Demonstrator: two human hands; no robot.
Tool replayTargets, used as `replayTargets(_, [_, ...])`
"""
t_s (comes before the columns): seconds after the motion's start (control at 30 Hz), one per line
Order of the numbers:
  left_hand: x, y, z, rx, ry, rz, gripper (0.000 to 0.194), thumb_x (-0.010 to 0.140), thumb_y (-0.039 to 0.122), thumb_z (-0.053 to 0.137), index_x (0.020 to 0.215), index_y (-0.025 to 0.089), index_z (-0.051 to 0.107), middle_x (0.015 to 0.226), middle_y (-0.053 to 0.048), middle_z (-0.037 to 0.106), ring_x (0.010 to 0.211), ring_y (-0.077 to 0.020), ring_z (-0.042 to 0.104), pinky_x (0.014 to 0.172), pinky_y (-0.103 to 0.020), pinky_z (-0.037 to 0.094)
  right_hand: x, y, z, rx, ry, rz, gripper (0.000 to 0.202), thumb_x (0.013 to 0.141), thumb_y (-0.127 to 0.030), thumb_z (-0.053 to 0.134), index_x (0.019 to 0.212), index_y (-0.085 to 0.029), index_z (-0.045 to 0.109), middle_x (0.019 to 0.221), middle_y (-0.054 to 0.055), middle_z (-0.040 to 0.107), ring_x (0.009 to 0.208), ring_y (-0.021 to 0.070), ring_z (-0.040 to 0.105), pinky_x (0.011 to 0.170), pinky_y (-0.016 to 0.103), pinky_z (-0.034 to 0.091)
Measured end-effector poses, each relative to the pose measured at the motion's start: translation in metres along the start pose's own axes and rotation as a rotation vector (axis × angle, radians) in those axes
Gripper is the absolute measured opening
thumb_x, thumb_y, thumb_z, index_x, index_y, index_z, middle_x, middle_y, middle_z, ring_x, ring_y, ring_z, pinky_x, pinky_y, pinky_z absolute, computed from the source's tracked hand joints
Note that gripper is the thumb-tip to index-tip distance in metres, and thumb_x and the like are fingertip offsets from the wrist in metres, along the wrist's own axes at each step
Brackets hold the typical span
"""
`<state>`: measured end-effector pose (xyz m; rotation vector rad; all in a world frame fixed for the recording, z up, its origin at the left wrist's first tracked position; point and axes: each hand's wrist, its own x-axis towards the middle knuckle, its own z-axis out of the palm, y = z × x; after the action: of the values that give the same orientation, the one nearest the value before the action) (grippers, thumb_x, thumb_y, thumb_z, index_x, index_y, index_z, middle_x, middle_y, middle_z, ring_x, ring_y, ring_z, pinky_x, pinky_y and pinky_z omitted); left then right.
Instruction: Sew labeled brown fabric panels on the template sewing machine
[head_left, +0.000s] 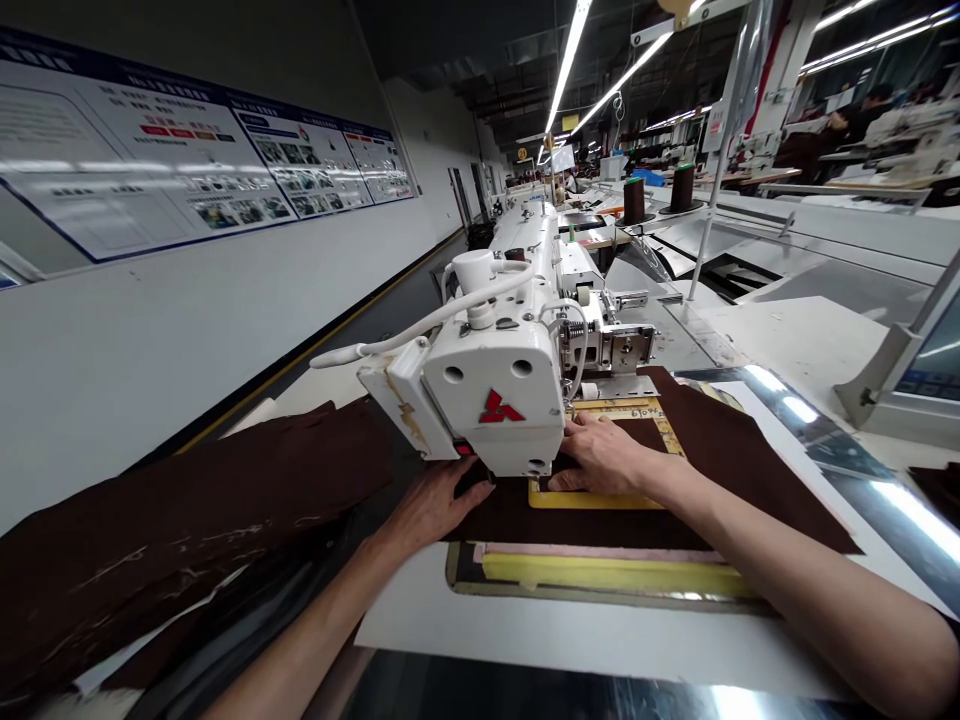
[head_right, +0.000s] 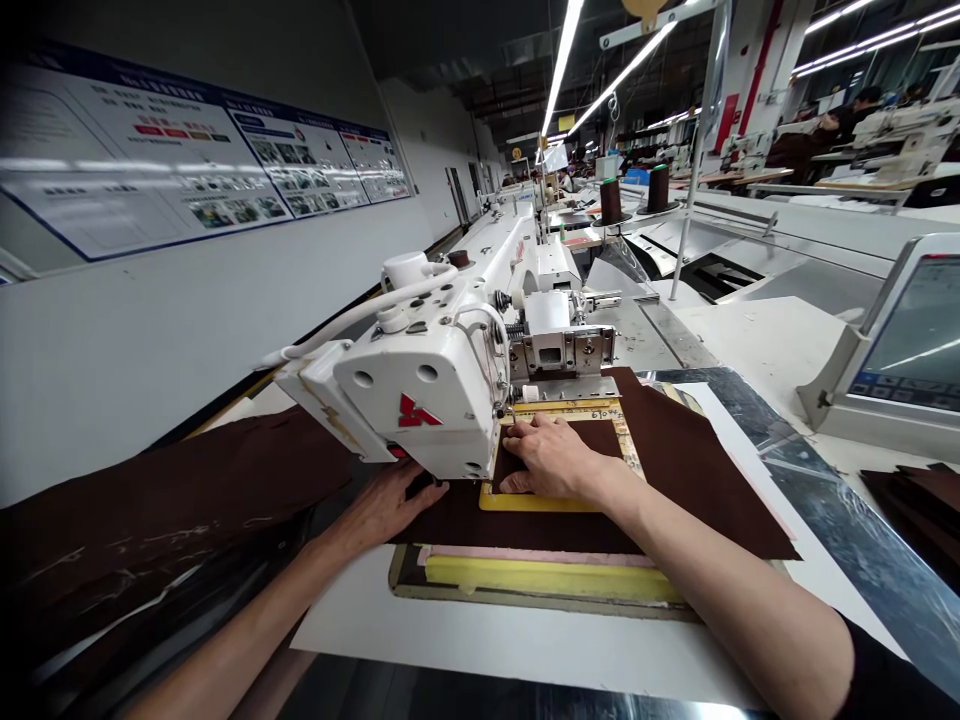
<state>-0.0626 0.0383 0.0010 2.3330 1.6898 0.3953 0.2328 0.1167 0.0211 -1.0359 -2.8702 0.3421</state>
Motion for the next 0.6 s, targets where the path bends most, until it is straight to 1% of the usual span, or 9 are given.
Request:
replayTargets(0.1, [-0.0002, -0.0004, 0.0008, 0.004, 0.005, -0.004, 0.041, 0.1, 0.051, 0.051, 0.127, 0.022, 0.064, 0.118, -0.009, 0.074, 0.11, -0.0294, 0.069, 0.094, -0.037, 0.051, -0.0001, -0.0004, 0.0003, 0.0, 0.001, 0.001, 0.056, 0.091, -0.063, 0.06, 0.131, -0.025, 0.066, 0.133, 0.011, 0.06, 0.104, 0.0329, 0.051, 0.087, 0.046, 0.044])
replayTargets(0.2, [0.0006, -0.0005, 0.0002, 0.003, 0.003, -0.005, 0.04, 0.099, 0.051, 0.051, 0.123, 0.022, 0.066, 0.115, -0.009, 0.075, 0.106, -0.0289, 0.07, 0.091, -0.036, 0.052, 0.0004, -0.0001, 0.0, 0.0, -0.002, 0.005, 0.056, 0.091, -0.063, 0.059, 0.132, -0.025, 0.066, 0.133, 0.011, 0.06, 0.105, 0.0329, 0.051, 0.087, 0.045, 0.044])
replayTargets(0.43, [0.0037, -0.0052, -0.0006, -0.004, 0.011, -0.034, 0.041, 0.1, 0.052, 0.046, 0.118, 0.024, 0.07, 0.108, -0.006, 0.078, 0.089, -0.0266, 0.074, 0.075, -0.031, 0.054, 0.0027, 0.0016, -0.0041, 0.004, -0.021, 0.013, 0.058, 0.092, -0.063, 0.058, 0.136, -0.027, 0.063, 0.134, 0.011, 0.059, 0.109, 0.0343, 0.05, 0.088, 0.045, 0.043])
replayTargets(0.6, [0.005, -0.0091, 0.001, -0.001, 0.011, -0.026, 0.04, 0.1, 0.051, 0.046, 0.118, 0.025, 0.07, 0.108, -0.005, 0.078, 0.092, -0.0272, 0.074, 0.076, -0.031, 0.054, 0.004, 0.0025, -0.0063, 0.004, -0.03, 0.016, 0.058, 0.093, -0.064, 0.057, 0.136, -0.027, 0.063, 0.132, 0.011, 0.06, 0.108, 0.0338, 0.05, 0.088, 0.044, 0.043])
